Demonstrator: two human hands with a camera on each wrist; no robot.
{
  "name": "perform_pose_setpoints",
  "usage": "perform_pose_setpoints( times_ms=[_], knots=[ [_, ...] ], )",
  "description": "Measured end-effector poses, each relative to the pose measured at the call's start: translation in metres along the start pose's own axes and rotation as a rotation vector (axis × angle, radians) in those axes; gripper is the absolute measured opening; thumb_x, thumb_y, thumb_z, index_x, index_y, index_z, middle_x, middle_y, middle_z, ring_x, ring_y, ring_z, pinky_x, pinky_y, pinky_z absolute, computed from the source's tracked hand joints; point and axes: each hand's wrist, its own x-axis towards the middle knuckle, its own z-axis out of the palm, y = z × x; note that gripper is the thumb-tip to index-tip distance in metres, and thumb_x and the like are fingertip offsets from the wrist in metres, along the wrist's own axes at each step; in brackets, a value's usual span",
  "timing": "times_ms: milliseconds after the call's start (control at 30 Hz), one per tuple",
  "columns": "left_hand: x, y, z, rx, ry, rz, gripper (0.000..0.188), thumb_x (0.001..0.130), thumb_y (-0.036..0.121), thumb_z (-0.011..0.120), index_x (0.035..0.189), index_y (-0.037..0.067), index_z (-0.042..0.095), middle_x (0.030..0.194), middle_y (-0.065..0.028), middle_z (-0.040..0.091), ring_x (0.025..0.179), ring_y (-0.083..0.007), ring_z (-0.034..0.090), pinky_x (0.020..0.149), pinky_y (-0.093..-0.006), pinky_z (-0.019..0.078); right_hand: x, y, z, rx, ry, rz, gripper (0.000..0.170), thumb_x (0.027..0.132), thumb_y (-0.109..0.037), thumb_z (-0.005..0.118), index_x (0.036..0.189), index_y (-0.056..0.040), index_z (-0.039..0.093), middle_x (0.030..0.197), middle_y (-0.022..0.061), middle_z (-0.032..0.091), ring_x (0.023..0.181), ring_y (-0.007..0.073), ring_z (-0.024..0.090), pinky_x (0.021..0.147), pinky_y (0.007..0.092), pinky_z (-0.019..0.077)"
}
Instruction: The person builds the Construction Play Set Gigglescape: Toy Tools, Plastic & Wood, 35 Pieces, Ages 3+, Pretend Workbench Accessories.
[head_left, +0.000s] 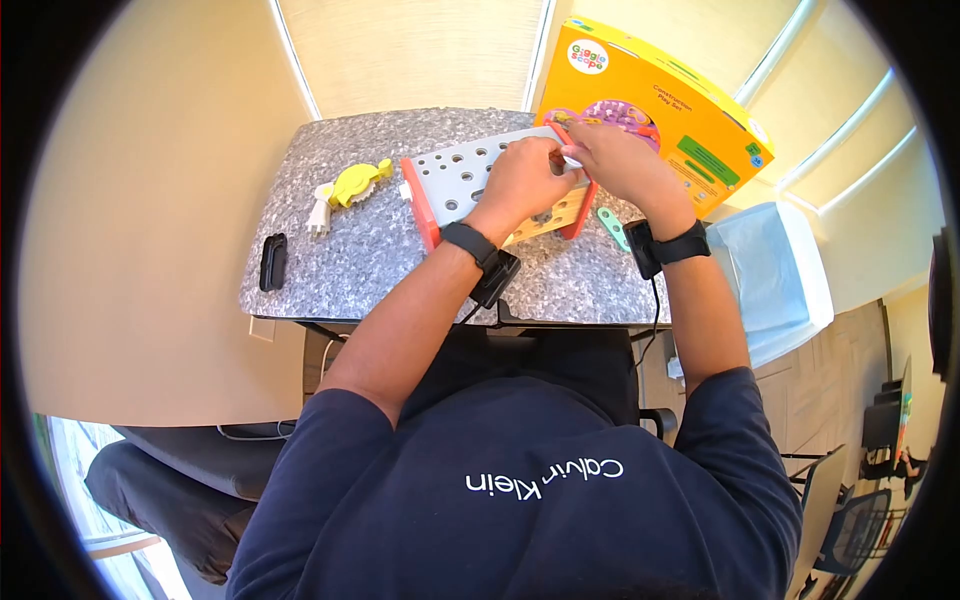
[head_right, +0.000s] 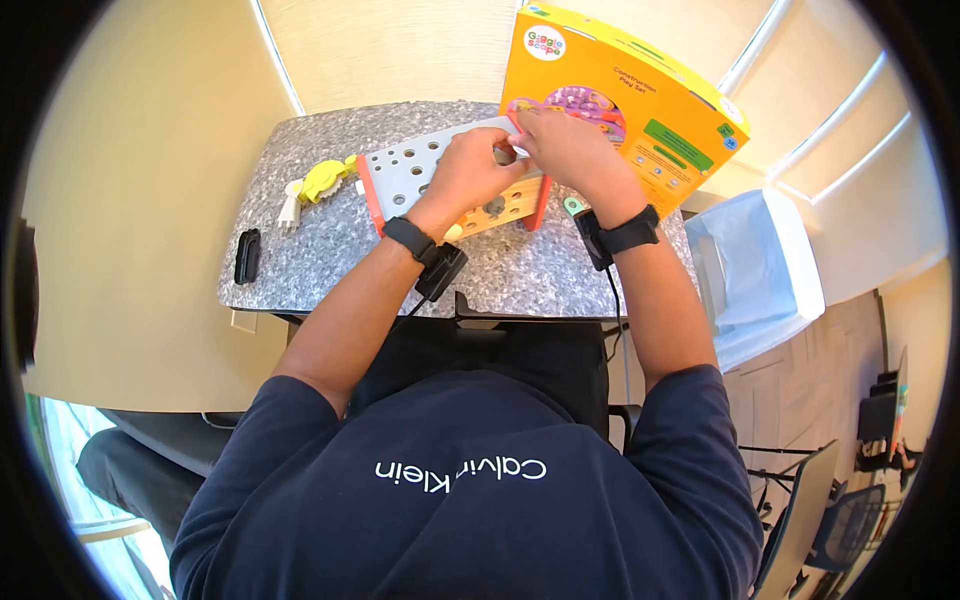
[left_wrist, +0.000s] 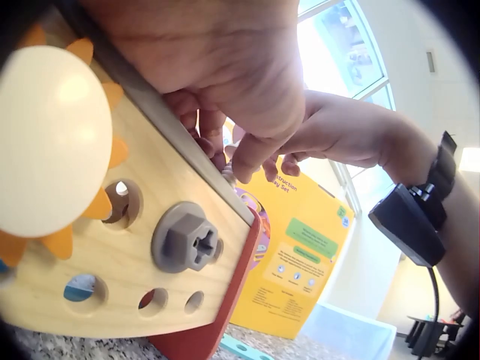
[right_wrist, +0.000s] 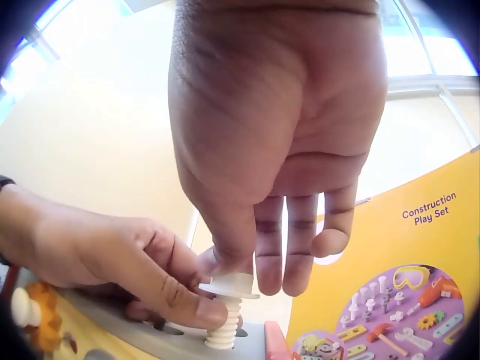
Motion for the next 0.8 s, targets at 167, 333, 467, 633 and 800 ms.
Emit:
perform_pose_setpoints(
  times_ms=[167,333,467,633,800],
  knots=[
    [0.003,-0.011,0.006,-0.032,0.057,0.084,0.030,0.081,0.028,0.082,0.091,0.001,0.075,0.087,-0.0165,0.075,0.084,-0.0335,0.073,0.077,-0.0433,0.0570,0.006,0.001,0.004,-0.124,-0.078,0.083,0.035,0.103,-0.036,0.054,0.106,-0.0028,0.065,0.098,0.0211,0.070,0.093,0.0399,0.068,0.079,0.0503,0.0527],
    [0.004,-0.014,0.007,-0.006,0.056,0.072,0.026,0.085,0.024,0.080,0.098,0.001,0.077,0.089,-0.0173,0.076,0.084,-0.0322,0.074,0.078,-0.0405,0.0560,-0.002,0.004,-0.001,-0.016,0.161,-0.035,0.026,0.100,-0.028,0.060,0.107,-0.0034,0.065,0.099,0.0174,0.070,0.096,0.0359,0.069,0.079,0.0462,0.0546],
    [0.001,-0.005,0.003,-0.028,0.014,0.040,0.027,0.086,0.025,0.080,0.098,0.000,0.077,0.089,-0.0168,0.076,0.084,-0.0316,0.074,0.078,-0.0407,0.0560,0.000,0.015,-0.006,0.134,0.076,-0.205,0.016,0.094,-0.011,0.063,0.107,-0.0023,0.064,0.101,0.0172,0.069,0.100,0.0364,0.068,0.081,0.0448,0.0542],
    [0.002,-0.006,0.005,-0.028,0.031,0.035,0.029,0.086,0.027,0.080,0.097,0.001,0.077,0.089,-0.0162,0.076,0.083,-0.0306,0.074,0.077,-0.0404,0.0562,0.002,0.012,-0.004,0.131,0.061,-0.172,0.020,0.091,-0.001,0.064,0.111,-0.0014,0.065,0.107,0.0183,0.071,0.104,0.0370,0.067,0.089,0.0440,0.0524],
    [0.001,-0.006,0.004,-0.030,0.039,0.047,0.031,0.084,0.029,0.081,0.096,0.001,0.077,0.089,-0.0160,0.077,0.083,-0.0312,0.074,0.077,-0.0402,0.0563,0.003,0.018,0.004,0.033,0.071,-0.128,0.019,0.094,-0.013,0.065,0.109,-0.0018,0.067,0.103,0.0192,0.071,0.100,0.0384,0.067,0.085,0.0464,0.0530]
  ],
)
